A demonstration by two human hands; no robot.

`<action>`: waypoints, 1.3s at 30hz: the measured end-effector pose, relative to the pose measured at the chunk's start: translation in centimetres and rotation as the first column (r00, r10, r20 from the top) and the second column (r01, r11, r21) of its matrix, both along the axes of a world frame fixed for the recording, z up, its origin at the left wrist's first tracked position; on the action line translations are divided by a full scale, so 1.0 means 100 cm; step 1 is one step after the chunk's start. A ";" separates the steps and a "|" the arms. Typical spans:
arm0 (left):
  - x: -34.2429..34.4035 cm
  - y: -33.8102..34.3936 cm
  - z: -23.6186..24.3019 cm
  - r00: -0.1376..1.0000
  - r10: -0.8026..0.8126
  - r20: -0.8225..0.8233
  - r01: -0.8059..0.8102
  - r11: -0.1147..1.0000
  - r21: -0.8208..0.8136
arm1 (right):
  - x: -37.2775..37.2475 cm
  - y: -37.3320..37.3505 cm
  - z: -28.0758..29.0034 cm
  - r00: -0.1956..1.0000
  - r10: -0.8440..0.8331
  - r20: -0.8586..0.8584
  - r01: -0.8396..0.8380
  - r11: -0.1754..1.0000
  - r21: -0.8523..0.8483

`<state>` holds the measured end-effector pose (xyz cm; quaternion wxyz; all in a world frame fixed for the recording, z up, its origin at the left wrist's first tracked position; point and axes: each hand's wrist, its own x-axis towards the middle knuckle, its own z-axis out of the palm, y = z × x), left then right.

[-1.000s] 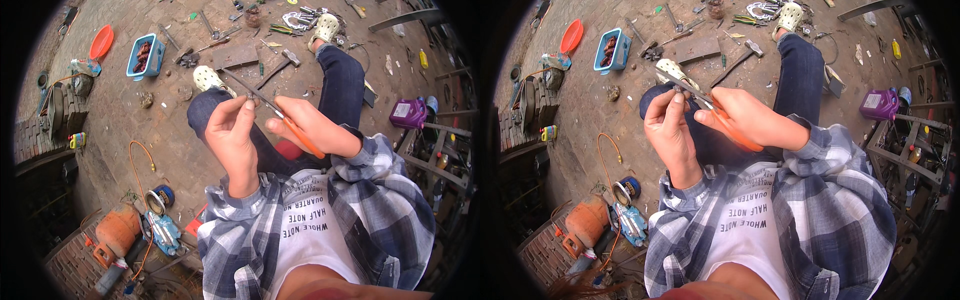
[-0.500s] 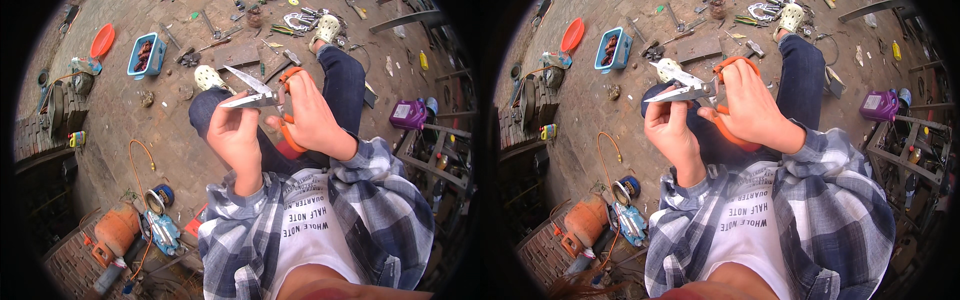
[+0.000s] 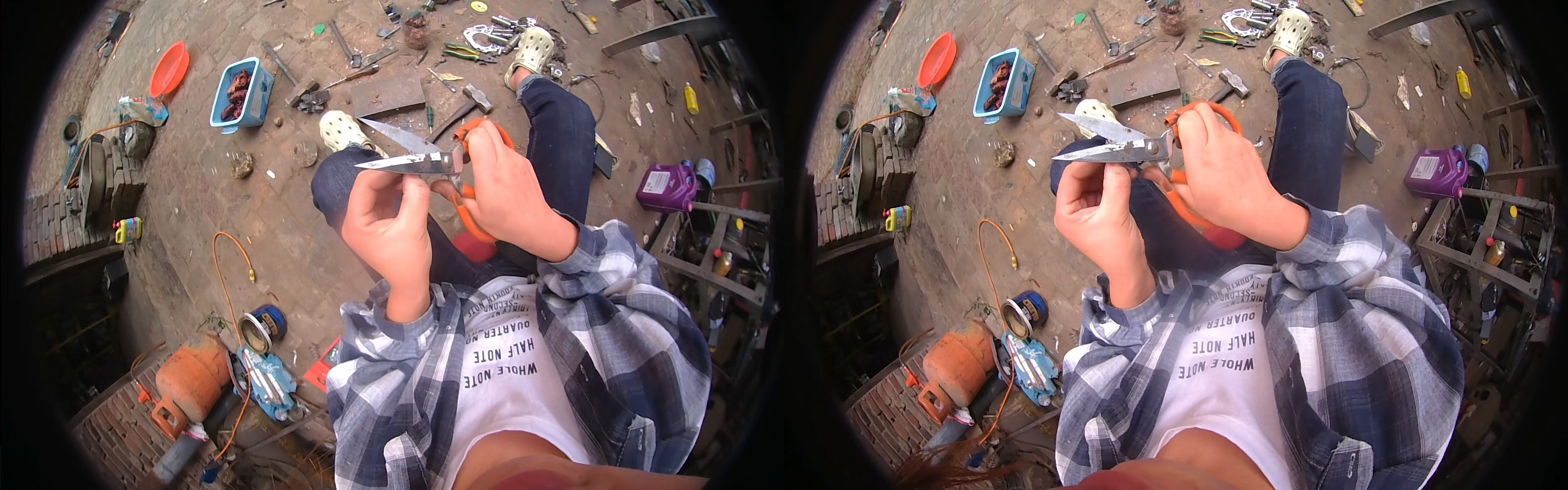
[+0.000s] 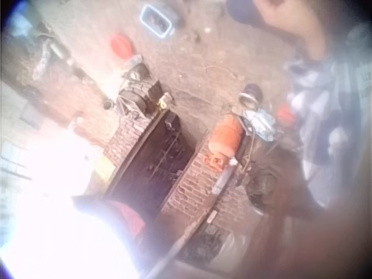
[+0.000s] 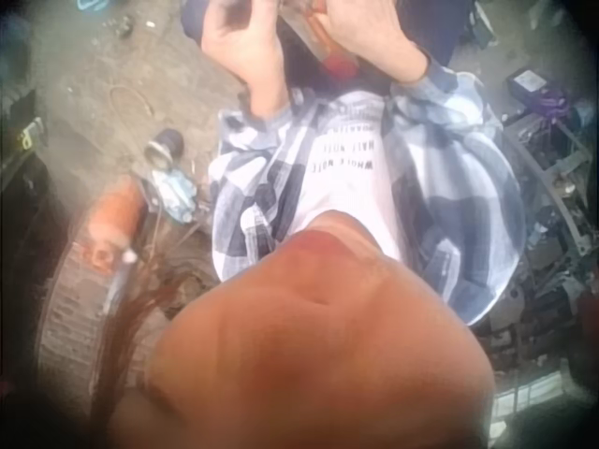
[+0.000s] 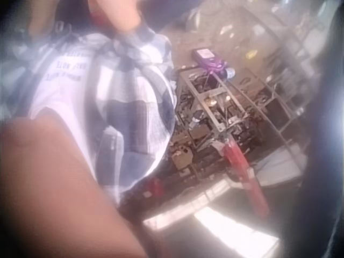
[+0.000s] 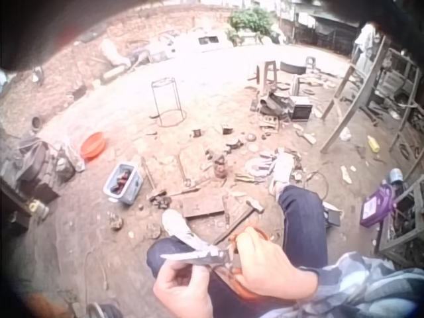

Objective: The person sits on the ground in a workshop and uses orange-handled shears to cut a small metal piece. They repeatedly reposition the piece and snip small sections, dropping the cut pieces onto the floor.

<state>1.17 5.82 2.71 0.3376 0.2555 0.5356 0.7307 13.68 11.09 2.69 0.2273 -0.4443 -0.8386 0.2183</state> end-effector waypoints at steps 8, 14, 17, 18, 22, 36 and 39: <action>-0.013 0.001 -0.002 0.964 -0.170 0.204 0.178 0.984 -0.023 | 0.010 0.001 0.012 0.911 0.133 -0.390 -0.385 0.611 -0.692; -0.013 0.000 -0.009 0.960 -0.164 0.226 0.157 0.986 0.050 | 0.007 -0.003 0.010 0.965 0.154 -0.212 -0.201 0.953 -0.224; -0.009 0.001 -0.004 0.991 -0.086 0.103 0.088 0.996 -0.013 | 0.005 0.001 0.004 0.993 0.085 -0.084 -0.082 0.996 0.042; -0.008 0.001 -0.003 0.996 -0.070 0.054 0.072 0.997 -0.037 | 0.005 0.002 0.004 0.994 0.067 -0.081 -0.062 0.995 0.073; -0.005 0.001 -0.008 0.997 0.011 -0.072 -0.016 0.998 -0.067 | 0.001 0.002 0.005 0.997 0.033 -0.073 -0.023 0.991 0.132; 0.013 -0.001 -0.006 0.972 0.111 -0.205 -0.096 0.992 0.078 | -0.006 -0.001 0.000 1.000 0.002 -0.024 -0.002 1.000 0.008; 0.013 -0.002 -0.006 0.970 0.112 -0.216 -0.101 0.993 0.059 | -0.007 -0.002 0.000 0.999 0.019 -0.048 -0.021 0.999 -0.040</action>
